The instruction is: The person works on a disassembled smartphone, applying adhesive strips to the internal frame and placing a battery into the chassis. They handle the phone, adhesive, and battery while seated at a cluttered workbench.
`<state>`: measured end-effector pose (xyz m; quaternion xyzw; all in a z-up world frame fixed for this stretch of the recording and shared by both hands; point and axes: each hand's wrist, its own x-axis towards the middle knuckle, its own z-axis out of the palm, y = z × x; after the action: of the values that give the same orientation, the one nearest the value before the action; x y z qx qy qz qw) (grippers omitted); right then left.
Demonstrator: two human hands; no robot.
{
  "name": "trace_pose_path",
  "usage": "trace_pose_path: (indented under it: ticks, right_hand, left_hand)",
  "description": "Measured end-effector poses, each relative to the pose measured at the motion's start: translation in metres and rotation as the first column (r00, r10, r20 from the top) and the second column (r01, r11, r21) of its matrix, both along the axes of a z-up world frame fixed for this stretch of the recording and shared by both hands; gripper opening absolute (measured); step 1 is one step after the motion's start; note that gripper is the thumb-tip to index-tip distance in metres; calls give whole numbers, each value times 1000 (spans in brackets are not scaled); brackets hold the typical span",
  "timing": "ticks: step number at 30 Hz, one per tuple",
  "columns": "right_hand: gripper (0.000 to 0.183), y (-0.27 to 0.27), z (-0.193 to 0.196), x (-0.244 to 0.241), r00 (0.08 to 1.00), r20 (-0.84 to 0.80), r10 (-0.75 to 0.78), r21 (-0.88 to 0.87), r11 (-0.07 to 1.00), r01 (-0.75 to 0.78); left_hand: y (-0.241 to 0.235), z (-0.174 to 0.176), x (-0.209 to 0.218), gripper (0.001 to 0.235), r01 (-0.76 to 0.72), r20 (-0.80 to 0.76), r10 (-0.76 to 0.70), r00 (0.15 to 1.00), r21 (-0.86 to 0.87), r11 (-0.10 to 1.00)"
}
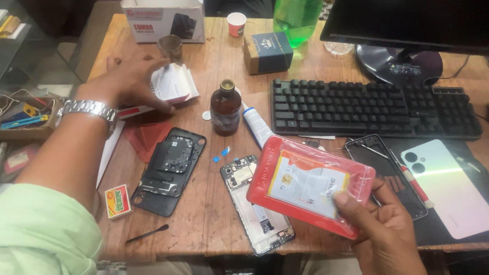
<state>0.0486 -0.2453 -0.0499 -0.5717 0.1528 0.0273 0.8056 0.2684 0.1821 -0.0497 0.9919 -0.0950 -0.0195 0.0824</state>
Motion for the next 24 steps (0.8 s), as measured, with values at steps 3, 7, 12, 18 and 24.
trace_pose_path:
  ticks: [3, 7, 12, 18, 24]
  right_hand:
    - [43, 3, -4, -3, 1000, -26, 15, 15, 1000, -14]
    - [43, 5, -14, -8, 996, 13, 89, 59, 994, -89]
    - [46, 6, -25, -16, 991, 4, 136, 126, 983, -135]
    - [57, 11, -16, -10, 967, -57, 250, 108, 964, -243]
    - [64, 15, 2, 8, 953, -93, 288, -28, 956, -292]
  left_hand:
    - [0, 2, -5, 115, 3, 81, 3, 997, -73, 997]
    - [-8, 22, -34, 90, 19, 374, 41, 927, -155, 988]
    - [-51, 19, -137, 55, -171, -58, 242, 969, -860, 480]
    - [-151, -23, -231, 50, -426, -420, -79, 904, -898, -105]
    - [-176, -28, -261, 42, -441, -430, -101, 897, -862, -250]
